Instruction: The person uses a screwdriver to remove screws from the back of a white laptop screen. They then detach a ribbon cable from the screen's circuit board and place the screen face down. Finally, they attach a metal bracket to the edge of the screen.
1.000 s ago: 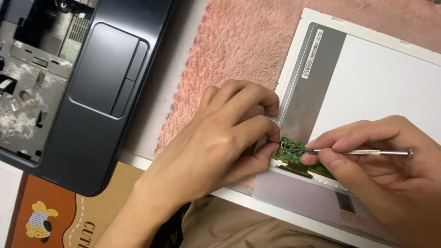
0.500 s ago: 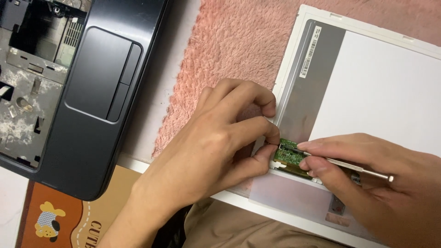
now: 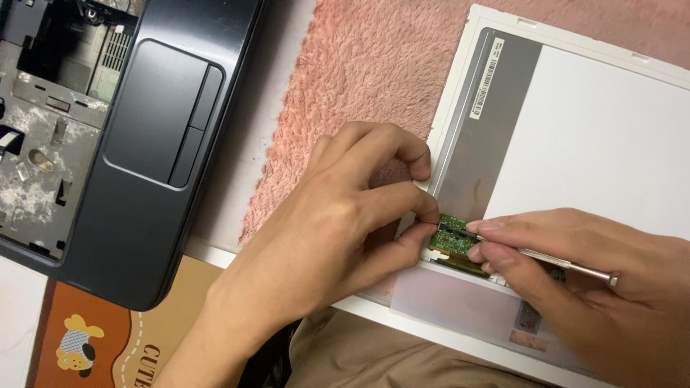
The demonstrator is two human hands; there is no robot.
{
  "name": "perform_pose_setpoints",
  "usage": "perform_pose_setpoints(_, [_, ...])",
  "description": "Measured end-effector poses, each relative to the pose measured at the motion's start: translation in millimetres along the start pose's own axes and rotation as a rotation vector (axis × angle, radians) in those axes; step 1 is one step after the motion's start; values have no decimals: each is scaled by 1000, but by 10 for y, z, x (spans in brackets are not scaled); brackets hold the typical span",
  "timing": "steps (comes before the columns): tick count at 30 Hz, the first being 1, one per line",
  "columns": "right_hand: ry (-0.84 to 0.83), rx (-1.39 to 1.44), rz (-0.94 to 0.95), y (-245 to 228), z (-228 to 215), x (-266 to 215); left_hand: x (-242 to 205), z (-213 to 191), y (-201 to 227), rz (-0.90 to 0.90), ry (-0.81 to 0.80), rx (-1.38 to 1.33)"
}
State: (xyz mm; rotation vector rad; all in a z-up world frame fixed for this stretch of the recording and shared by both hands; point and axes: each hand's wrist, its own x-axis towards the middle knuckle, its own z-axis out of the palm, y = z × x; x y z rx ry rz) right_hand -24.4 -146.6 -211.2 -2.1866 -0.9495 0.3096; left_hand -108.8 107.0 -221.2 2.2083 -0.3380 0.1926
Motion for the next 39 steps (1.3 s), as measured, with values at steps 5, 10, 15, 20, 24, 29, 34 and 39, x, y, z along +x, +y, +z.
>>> perform_pose_setpoints(5, [-2, 5, 16, -27, -1, 7, -79, -36, -33, 26, 13, -25])
perform_pose_setpoints(10, [29, 22, 14, -32, 9, 13, -204, -17, -28, 123, 68, 1])
perform_pose_setpoints(15, [31, 10, -11, 0, 21, 4, -346, 67, -11, 120, 67, 236])
perform_pose_setpoints(20, [44, 59, 84, -78, 21, 5, -345, 71, 4, 145, 46, 287])
perform_pose_setpoints(24, [53, 78, 102, -101, 13, 6, -348, 54, -11, 181, 0, 344])
perform_pose_setpoints(29, [53, 71, 162, -118, 0, 30, -325, 40, -19, 233, -5, 368])
perform_pose_setpoints(34, [36, 1, 57, -111, -13, 68, -287, 17, -13, 265, -10, 377])
perform_pose_setpoints(39, [37, -57, 24, -48, 2, 49, -283, 19, -34, 279, -28, 448])
